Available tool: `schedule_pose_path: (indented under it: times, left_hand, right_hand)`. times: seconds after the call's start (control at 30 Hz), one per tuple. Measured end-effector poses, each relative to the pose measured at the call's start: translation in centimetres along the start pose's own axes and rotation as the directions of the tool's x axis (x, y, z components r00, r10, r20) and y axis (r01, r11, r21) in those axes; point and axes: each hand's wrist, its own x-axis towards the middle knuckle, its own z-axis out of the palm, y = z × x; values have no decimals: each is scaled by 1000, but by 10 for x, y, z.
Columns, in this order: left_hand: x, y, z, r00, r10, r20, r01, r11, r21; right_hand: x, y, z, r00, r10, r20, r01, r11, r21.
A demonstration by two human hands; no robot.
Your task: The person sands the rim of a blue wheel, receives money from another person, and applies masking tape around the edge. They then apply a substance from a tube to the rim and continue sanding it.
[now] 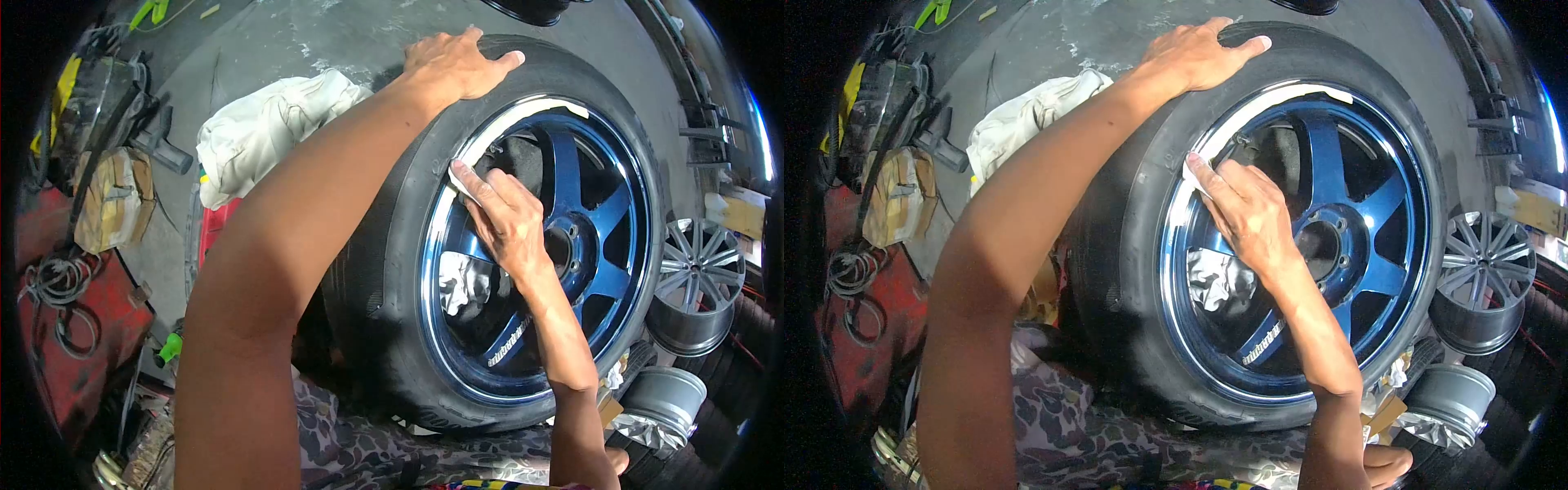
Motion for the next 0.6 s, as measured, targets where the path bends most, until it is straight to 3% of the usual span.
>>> schedule_pose_path:
  times: [0.07, 0.1, 0.27, 0.33, 0.4, 0.53, 0.6]
  left_hand:
    - [-2, 1, 4, 1000, 12, 12, -12, 1000, -12]
    - [-3, 2, 4, 1000, 12, 1, -12, 1000, -14]
    - [-2, 3, 0, 999, -1, -32, 2, 1000, 18]
    - [-1, 2, -1, 1000, -1, 22, 2, 1000, -15]
    - [-2, 3, -2, 999, -3, 36, 3, 1000, -10]
    - [1, 1, 1, 1000, -2, 16, 1, 1000, 16]
    - [0, 2, -1, 1000, -4, 27, 4, 1000, -1]
  right_hand:
    - [6, 7, -6, 1000, -12, 14, 12, 999, -30]
    - [6, 12, -5, 997, 60, 39, -57, 995, -84]
    - [0, -2, -2, 999, 26, 22, -27, 999, 26]
    - [6, 4, -5, 1000, -3, -10, 4, 999, 34]
    - [9, 16, -1, 996, 78, -30, -79, 996, -33]
    - [4, 2, 3, 997, 50, -60, -46, 996, 73]
    - [3, -3, 1, 997, 59, -51, -57, 998, 40]
